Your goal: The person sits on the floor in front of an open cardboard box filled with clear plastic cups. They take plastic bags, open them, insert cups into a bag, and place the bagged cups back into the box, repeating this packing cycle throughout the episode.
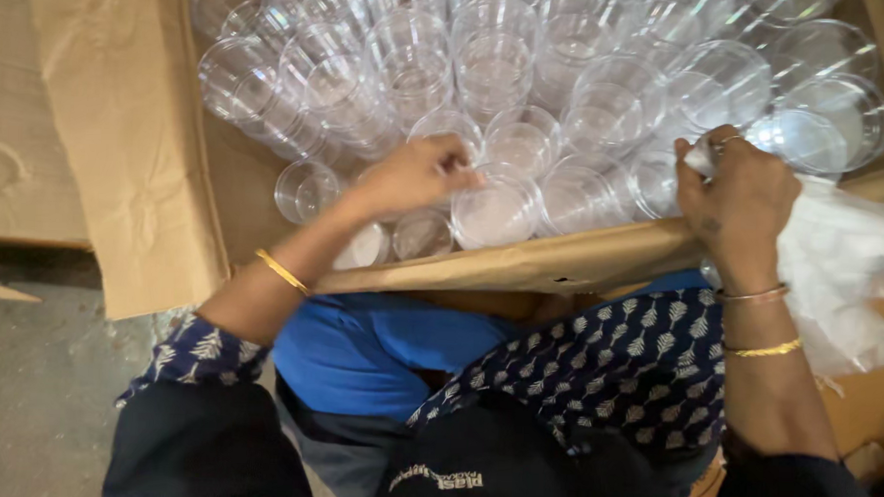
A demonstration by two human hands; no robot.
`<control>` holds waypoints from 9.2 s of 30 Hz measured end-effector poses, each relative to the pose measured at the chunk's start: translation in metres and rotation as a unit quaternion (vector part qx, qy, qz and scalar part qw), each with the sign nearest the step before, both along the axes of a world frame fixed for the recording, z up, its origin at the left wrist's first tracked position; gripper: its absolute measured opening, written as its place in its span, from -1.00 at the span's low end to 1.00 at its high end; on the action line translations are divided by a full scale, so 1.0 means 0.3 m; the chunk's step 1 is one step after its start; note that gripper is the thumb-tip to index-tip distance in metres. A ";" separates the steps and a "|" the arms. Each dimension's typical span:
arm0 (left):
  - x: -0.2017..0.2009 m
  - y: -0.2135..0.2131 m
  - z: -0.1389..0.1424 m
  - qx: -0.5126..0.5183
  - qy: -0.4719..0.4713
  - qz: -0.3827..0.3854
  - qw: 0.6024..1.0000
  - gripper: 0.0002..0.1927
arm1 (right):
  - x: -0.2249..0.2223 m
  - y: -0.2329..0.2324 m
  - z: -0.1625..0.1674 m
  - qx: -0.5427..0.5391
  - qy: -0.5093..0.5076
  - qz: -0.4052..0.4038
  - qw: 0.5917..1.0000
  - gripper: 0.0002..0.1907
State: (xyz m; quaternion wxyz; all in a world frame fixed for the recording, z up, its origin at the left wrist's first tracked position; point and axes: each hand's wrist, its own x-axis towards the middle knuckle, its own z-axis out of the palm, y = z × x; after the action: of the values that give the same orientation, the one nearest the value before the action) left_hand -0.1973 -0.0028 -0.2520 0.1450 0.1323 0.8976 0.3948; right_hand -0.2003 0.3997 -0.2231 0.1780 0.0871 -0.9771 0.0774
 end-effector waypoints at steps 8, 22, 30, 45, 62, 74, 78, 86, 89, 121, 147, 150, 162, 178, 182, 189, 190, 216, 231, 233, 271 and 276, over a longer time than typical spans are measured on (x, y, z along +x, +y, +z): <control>-0.069 -0.354 -0.329 -0.361 -0.103 -0.131 0.917 -0.41 | -0.024 -0.005 -0.013 0.002 0.024 0.006 1.000 -0.70; -0.064 -0.193 -0.353 -0.333 -0.189 0.107 0.918 0.26 | -0.032 0.047 -0.072 -0.018 0.045 0.012 0.999 -0.79; -0.073 -0.279 -0.030 -0.268 -0.192 -0.037 0.943 0.05 | -0.028 0.032 -0.057 -0.038 0.071 0.044 0.996 -0.83; 0.025 0.281 0.389 -0.258 -0.035 -0.103 0.960 0.05 | -0.043 0.072 -0.109 -0.014 0.078 0.033 0.996 -0.79; 0.160 -0.392 -0.259 -0.427 0.031 -0.320 0.845 -0.14 | -0.024 0.062 -0.089 -0.061 0.057 0.059 0.995 -0.85; -0.014 -0.057 0.404 0.116 0.227 -0.009 0.967 -0.27 | -0.031 0.047 -0.074 -0.066 0.087 0.056 0.992 -0.86; -0.137 0.271 0.366 0.147 0.146 -0.093 0.974 -0.30 | -0.028 0.040 -0.063 -0.081 0.089 0.058 0.991 -0.88; -0.277 0.462 0.167 -0.098 0.187 -0.182 0.960 -0.38 | -0.028 0.022 -0.037 -0.155 0.089 0.038 0.983 -0.77; -0.237 0.383 0.187 -0.027 0.232 -0.192 0.953 -0.35 | -0.026 0.005 -0.015 -0.158 0.094 0.053 0.982 -0.77; 0.095 -0.478 -0.149 -0.264 -0.055 -0.055 0.961 -0.09 | 0.043 0.015 0.081 -0.174 -0.129 0.176 0.960 -0.44; -0.082 -0.214 -0.364 -0.330 -0.086 -0.013 0.940 0.09 | 0.023 0.012 0.057 -0.236 -0.085 0.152 0.956 -0.73; -0.121 -0.238 -0.335 -0.328 -0.082 -0.059 0.939 0.01 | 0.027 0.001 0.064 -0.239 -0.089 0.140 0.957 -0.70; 0.003 -0.353 0.061 -0.275 -0.092 0.052 0.956 -0.14 | 0.025 0.000 0.068 -0.248 -0.089 0.136 0.955 -0.68; -0.107 -0.246 -0.140 0.123 -0.095 0.266 0.951 -0.46 | 0.027 0.038 0.014 -0.240 -0.084 0.128 0.959 -0.74; -0.040 -0.386 -0.161 -0.182 0.068 0.060 0.979 -0.59 | 0.020 0.043 0.001 -0.211 -0.069 0.140 0.965 -0.74; 0.103 -0.293 -0.374 -0.340 -0.216 -0.129 0.906 -0.52 | 0.043 0.006 0.059 -0.242 -0.071 0.135 0.958 -0.74; 0.111 -0.306 -0.394 -0.342 -0.228 -0.116 0.904 -0.52 | 0.044 0.000 0.065 -0.255 -0.071 0.148 0.953 -0.75; 0.037 -0.168 -0.530 -0.117 -0.220 -0.002 0.968 -0.18 | 0.033 0.025 0.025 -0.218 -0.054 0.147 0.963 -0.76; -0.063 -0.338 0.143 -0.232 -0.308 0.048 0.922 -0.27 | 0.036 0.016 0.036 -0.242 -0.069 0.141 0.957 -0.76; -0.042 -0.378 0.322 -0.128 -0.219 0.061 0.965 -0.31 | 0.037 0.008 0.044 -0.231 -0.050 0.151 0.960 -0.75; -0.473 0.273 0.108 -0.214 0.070 -0.237 0.945 -0.60 | 0.048 -0.037 0.091 -0.245 -0.034 0.139 0.959 -0.74; -0.424 0.326 0.015 -0.169 0.218 -0.184 0.943 -0.65 | 0.052 -0.042 0.100 -0.266 -0.030 0.155 0.951 -0.75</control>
State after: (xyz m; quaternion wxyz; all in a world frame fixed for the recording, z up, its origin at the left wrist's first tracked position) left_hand -0.3247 0.0952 -0.2475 0.0365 0.3518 0.9206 0.1653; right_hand -0.1847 0.3872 -0.1930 0.1513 0.1851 -0.9003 0.3637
